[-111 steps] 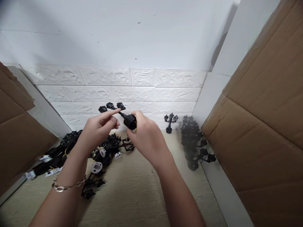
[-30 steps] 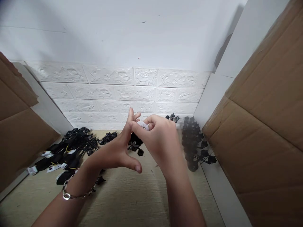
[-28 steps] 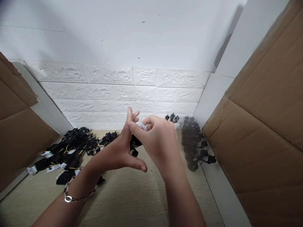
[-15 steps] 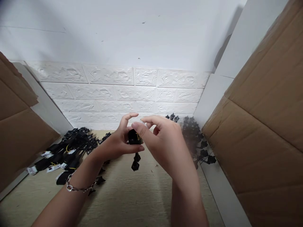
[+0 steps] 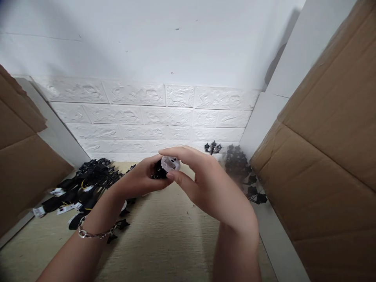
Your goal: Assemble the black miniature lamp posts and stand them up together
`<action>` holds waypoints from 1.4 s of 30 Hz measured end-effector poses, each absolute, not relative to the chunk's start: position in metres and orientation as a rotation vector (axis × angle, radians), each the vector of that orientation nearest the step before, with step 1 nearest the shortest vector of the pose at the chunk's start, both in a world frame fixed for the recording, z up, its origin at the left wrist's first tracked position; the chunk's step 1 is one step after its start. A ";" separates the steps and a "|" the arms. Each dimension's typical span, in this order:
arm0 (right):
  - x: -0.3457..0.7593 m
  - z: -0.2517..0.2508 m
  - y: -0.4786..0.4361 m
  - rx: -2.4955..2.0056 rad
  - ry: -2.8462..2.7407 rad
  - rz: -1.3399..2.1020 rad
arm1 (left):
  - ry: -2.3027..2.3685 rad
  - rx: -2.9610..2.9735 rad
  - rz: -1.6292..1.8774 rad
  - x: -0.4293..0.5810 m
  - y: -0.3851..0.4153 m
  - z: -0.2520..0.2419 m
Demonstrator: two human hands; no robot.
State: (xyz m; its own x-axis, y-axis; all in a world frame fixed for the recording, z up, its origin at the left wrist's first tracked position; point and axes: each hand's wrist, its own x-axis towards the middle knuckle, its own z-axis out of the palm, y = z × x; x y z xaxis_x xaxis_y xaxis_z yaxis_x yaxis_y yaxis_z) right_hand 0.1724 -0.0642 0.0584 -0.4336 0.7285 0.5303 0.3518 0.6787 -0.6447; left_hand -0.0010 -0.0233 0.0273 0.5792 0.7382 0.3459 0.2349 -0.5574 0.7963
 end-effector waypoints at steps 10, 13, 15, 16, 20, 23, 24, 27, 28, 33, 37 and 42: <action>0.162 0.058 -0.061 -0.914 -2.148 0.402 | 0.947 2.155 0.950 -0.004 -0.028 0.032; 0.156 0.059 -0.060 -0.911 -2.152 0.382 | 1.009 2.164 0.973 -0.006 -0.030 0.032; 0.153 0.059 -0.061 -0.902 -2.134 0.379 | 1.037 2.175 1.002 -0.007 -0.031 0.032; 0.152 0.059 -0.061 -0.894 -2.123 0.382 | 1.046 2.182 1.019 -0.008 -0.031 0.032; 0.149 0.056 -0.056 -0.862 -2.066 0.433 | 1.029 2.231 1.069 -0.011 -0.031 0.035; 0.148 0.052 -0.048 -0.834 -2.011 0.490 | 1.033 2.266 1.091 -0.014 -0.032 0.038; 0.147 0.050 -0.046 -0.823 -1.991 0.512 | 1.056 2.275 1.103 -0.015 -0.033 0.039; 0.145 0.047 -0.038 -0.803 -1.945 0.614 | 1.128 2.308 1.128 -0.018 -0.035 0.043; 0.145 0.047 -0.036 -0.806 -1.936 0.655 | 1.143 2.323 1.126 -0.019 -0.036 0.044; 0.139 0.043 -0.028 -0.860 -1.901 0.752 | 1.207 2.369 1.009 -0.024 -0.034 0.045; 0.132 0.037 -0.019 -0.914 -1.873 0.805 | 1.305 2.372 0.976 -0.026 -0.027 0.041; 0.130 0.032 -0.011 -0.971 -1.828 0.860 | 1.316 2.268 0.949 -0.026 -0.023 0.038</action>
State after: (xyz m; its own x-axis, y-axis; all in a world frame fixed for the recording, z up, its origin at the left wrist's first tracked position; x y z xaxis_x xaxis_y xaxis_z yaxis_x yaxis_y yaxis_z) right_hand 0.1296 -0.0110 0.0317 -0.3174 0.8735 0.3690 0.2727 0.4568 -0.8468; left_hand -0.0258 -0.0228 0.0377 0.3441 0.8615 0.3733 0.6262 -0.5068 0.5924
